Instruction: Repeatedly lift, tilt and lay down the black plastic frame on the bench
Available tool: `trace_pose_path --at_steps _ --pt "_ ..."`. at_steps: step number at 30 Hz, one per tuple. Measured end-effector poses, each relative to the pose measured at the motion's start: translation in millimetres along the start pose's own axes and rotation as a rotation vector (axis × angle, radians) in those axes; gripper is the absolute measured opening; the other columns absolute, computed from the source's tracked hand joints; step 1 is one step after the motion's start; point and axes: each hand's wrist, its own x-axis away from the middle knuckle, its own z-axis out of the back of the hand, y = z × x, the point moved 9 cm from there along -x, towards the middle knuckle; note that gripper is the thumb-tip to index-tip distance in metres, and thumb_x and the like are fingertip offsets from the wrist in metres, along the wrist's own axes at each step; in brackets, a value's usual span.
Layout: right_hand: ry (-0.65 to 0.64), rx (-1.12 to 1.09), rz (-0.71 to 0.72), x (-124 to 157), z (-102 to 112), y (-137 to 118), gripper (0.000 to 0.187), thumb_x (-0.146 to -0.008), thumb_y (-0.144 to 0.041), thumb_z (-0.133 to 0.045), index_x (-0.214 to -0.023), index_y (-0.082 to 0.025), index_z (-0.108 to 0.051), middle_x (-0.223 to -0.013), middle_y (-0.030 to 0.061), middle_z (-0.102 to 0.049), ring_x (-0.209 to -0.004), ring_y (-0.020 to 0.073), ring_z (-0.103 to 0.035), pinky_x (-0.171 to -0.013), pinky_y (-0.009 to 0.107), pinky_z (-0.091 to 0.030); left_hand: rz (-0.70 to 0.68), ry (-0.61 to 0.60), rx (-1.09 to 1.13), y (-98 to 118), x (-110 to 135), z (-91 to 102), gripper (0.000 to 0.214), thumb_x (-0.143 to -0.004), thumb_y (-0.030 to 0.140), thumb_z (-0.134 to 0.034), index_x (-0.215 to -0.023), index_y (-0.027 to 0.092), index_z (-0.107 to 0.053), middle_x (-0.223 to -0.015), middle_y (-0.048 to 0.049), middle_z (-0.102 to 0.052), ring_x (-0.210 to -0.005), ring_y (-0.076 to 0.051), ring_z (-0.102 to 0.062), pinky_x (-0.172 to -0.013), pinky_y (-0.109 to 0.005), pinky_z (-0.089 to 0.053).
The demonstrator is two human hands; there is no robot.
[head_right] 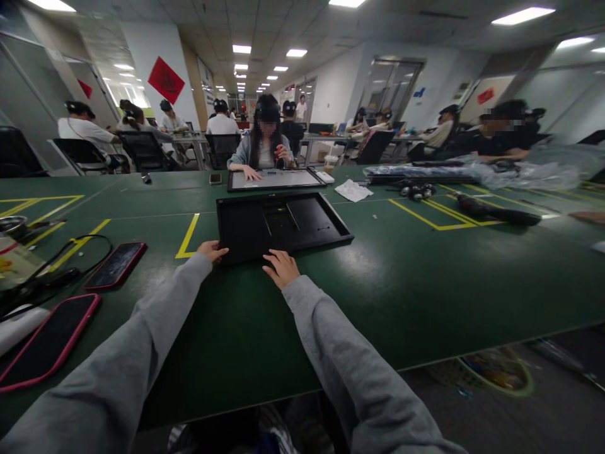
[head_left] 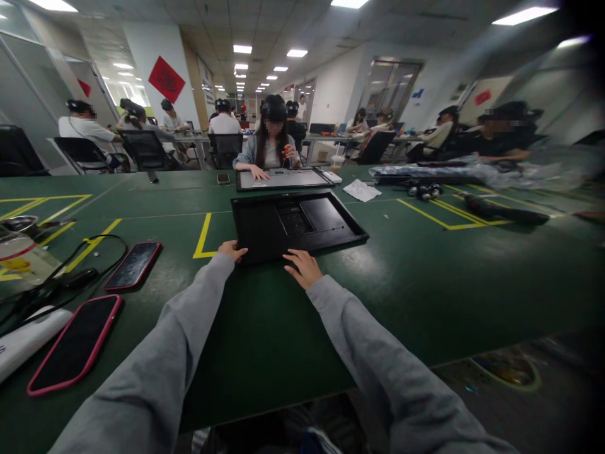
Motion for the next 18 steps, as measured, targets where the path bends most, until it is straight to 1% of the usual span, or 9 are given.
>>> trace_pose_path --at_steps 2,4,6,8,10,13,16,18 --pt "-0.009 0.004 -0.019 0.3 -4.6 5.2 0.046 -0.097 -0.046 -0.039 -0.136 -0.025 -0.051 -0.142 0.0092 -0.048 -0.130 0.0238 -0.040 -0.102 0.044 -0.039 -0.018 -0.041 0.025 16.7 -4.1 -33.3 0.033 -0.080 0.025 -0.067 -0.108 0.008 -0.062 -0.090 -0.0113 -0.071 -0.061 -0.014 -0.065 -0.060 -0.027 -0.054" --pt "-0.027 0.021 -0.049 0.5 -9.0 11.9 0.048 -0.096 -0.045 -0.041 -0.139 -0.024 -0.048 -0.147 0.0088 -0.044 -0.133 0.0241 -0.037 -0.104 0.044 -0.038 -0.029 -0.036 0.032 27.8 -5.9 -56.5 0.033 -0.082 0.028 -0.065 -0.108 0.009 -0.062 -0.088 -0.0100 -0.071 -0.059 -0.013 -0.064 -0.059 -0.026 -0.053" --pt "-0.046 0.040 -0.076 0.6 -12.5 18.4 0.050 -0.096 -0.045 -0.042 -0.140 -0.023 -0.047 -0.149 0.0085 -0.041 -0.135 0.0245 -0.035 -0.105 0.044 -0.037 -0.031 -0.015 0.028 33.2 -6.4 -69.6 0.034 -0.083 0.029 -0.062 -0.111 0.009 -0.060 -0.086 -0.0094 -0.071 -0.059 -0.014 -0.064 -0.059 -0.026 -0.053" --pt "-0.049 0.055 -0.089 0.7 -13.9 22.7 0.050 -0.096 -0.045 -0.041 -0.140 -0.023 -0.047 -0.150 0.0078 -0.040 -0.136 0.0243 -0.035 -0.106 0.044 -0.037 -0.034 0.007 0.017 35.5 -5.7 -73.9 0.036 -0.084 0.030 -0.061 -0.115 0.010 -0.059 -0.088 -0.0095 -0.071 -0.064 -0.015 -0.066 -0.063 -0.027 -0.053" --pt "-0.037 0.063 -0.081 0.8 -13.7 23.9 0.049 -0.096 -0.046 -0.040 -0.141 -0.025 -0.047 -0.150 0.0067 -0.041 -0.135 0.0233 -0.036 -0.107 0.044 -0.036 -0.049 0.030 0.000 37.1 -3.6 -71.2 0.038 -0.083 0.029 -0.061 -0.117 0.011 -0.059 -0.097 -0.0112 -0.071 -0.078 -0.017 -0.068 -0.074 -0.028 -0.053" --pt "-0.012 0.072 -0.065 1.0 -12.0 25.7 0.049 -0.097 -0.045 -0.037 -0.140 -0.025 -0.047 -0.149 0.0055 -0.043 -0.135 0.0216 -0.038 -0.109 0.042 -0.033 -0.070 0.065 -0.052 34.9 1.1 -58.2 0.041 -0.080 0.028 -0.065 -0.117 0.011 -0.061 -0.113 -0.0152 -0.067 -0.101 -0.022 -0.064 -0.089 -0.032 -0.049" --pt "0.000 0.098 -0.081 0.8 -8.9 34.6 0.047 -0.098 -0.044 -0.036 -0.139 -0.027 -0.048 -0.148 0.0035 -0.045 -0.136 0.0206 -0.037 -0.110 0.042 -0.031 -0.077 0.097 -0.153 20.3 5.1 -33.6 0.043 -0.080 0.029 -0.063 -0.120 0.012 -0.061 -0.115 -0.0143 -0.067 -0.105 -0.023 -0.063 -0.091 -0.032 -0.047" --pt "0.004 0.130 -0.109 0.5 -5.0 44.5 0.044 -0.098 -0.042 -0.036 -0.138 -0.029 -0.050 -0.147 0.0017 -0.045 -0.137 0.0209 -0.036 -0.111 0.043 -0.030 -0.099 0.129 -0.226 2.8 7.0 -7.9 0.044 -0.082 0.030 -0.059 -0.123 0.015 -0.060 -0.115 -0.0110 -0.067 -0.105 -0.021 -0.063 -0.090 -0.030 -0.047"
